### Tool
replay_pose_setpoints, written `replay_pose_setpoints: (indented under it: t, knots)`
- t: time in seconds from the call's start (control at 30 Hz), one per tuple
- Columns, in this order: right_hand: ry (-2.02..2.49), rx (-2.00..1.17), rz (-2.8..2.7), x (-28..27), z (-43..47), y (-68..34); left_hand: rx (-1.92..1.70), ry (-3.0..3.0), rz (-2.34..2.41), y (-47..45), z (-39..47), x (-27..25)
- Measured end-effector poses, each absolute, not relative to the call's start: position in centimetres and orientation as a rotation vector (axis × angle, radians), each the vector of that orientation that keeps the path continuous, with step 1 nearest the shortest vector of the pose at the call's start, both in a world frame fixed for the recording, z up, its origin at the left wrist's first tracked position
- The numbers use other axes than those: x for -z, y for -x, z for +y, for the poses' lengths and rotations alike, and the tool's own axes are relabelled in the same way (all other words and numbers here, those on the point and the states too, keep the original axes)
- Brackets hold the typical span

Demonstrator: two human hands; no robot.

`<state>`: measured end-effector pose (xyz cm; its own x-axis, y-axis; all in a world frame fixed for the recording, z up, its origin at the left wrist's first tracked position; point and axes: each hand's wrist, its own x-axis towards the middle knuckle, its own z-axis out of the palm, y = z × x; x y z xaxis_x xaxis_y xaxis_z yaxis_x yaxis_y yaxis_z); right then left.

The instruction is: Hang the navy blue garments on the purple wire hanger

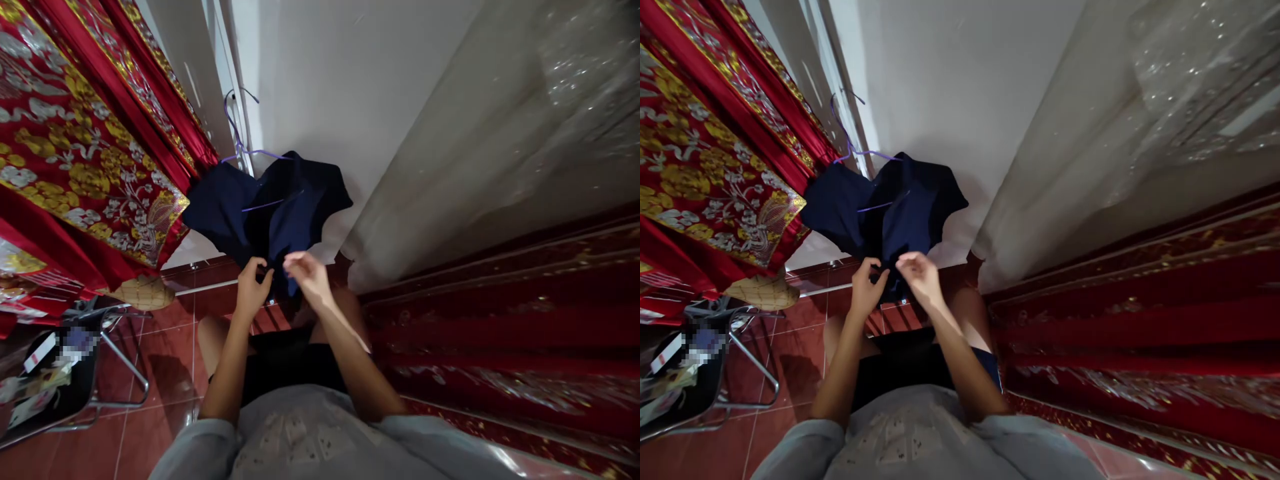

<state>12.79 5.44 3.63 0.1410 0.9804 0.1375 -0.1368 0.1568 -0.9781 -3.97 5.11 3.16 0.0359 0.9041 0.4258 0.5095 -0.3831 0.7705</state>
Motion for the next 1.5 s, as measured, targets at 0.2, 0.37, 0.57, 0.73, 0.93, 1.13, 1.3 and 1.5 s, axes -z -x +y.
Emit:
replay_pose_setpoints:
  t: [0.2,0.37,0.57,0.73,0.93,1.13,1.3,1.5]
  knots:
    - [1.153,-1.109,-1.082,-2.1,4.6,-9.6,-1.582,-1.495,1.27,0.9,3.5,-1.8]
    - [1.194,-1.045,-1.267,-2.5,4.9,-10.2,-1.698,-1.339,1.407,1.0,2.5,-0.7]
    - [1.188,-1.165,-1.229,-3.4,4.2,-9.4,-1.713,-1.387,1.494,1.6,2.5,-1.2]
    - [0.987,-1.722,-0.853,-4.5,5.4,-9.5,-1.715,-1.369,1.528,1.7,2.6,-1.3]
    - [0.892,-1.825,-0.772,-7.3,8.1,-9.7,-1.722,-1.398,1.526,2.2,2.8,-1.5]
    - [0.779,-1.445,-0.931,-15.6,13.6,-10.3,-1.63,-1.501,1.439,1.9,3.1,-1.3]
    - [0.713,-1.288,-1.146,-20.1,15.1,-10.2,-1.523,-1.605,1.38,2.4,4.4,-0.6]
    - [0.682,-1.226,-1.228,-19.4,13.3,-10.8,-1.578,-1.716,1.263,4.9,7.6,-6.1]
